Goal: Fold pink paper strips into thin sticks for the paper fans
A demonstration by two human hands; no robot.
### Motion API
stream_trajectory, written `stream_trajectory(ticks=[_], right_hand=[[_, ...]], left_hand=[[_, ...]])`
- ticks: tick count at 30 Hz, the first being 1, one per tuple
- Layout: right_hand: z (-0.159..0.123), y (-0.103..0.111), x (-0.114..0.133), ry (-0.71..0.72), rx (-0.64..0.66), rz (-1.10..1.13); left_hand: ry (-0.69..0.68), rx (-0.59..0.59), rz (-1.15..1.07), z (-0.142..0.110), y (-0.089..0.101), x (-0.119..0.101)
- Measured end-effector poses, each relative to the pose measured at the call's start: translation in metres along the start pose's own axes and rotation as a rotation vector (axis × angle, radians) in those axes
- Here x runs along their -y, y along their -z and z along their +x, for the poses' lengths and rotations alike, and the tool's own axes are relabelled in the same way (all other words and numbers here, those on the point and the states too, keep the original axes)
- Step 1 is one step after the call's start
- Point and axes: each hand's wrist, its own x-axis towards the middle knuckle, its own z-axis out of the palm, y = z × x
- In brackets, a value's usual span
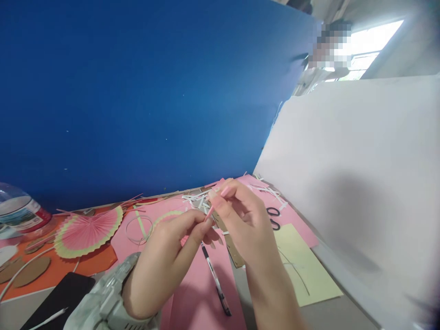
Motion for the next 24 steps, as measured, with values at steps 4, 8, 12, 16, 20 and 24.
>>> stream_trajectory(ticks=[4, 8, 12, 16, 20, 24], right_hand=[[-0.001, -0.002, 0.001, 0.069, -0.096, -0.047], [0.000, 0.003, 0.003, 0.081, -0.138, -0.104], [0.001, 0.006, 0.005, 0.094, -0.186, -0.100], [0.002, 0.011, 0.003, -0.059, 0.063, -0.090], [0.001, 0.015, -0.001, -0.216, 0.277, 0.014], [0.001, 0.014, -0.003, -0.223, 0.230, 0.024]], left_hand=[[0.004, 0.025, -0.047, -0.001, 0.001, -0.001], [0.010, 0.038, -0.050, -0.003, -0.001, -0.003], [0.008, 0.027, 0.002, -0.004, -0.002, -0.003], [-0.023, -0.039, 0.045, -0.005, 0.000, -0.002], [-0.036, -0.076, 0.091, -0.004, 0.001, 0.001], [-0.016, -0.069, 0.067, -0.003, -0.001, 0.002]])
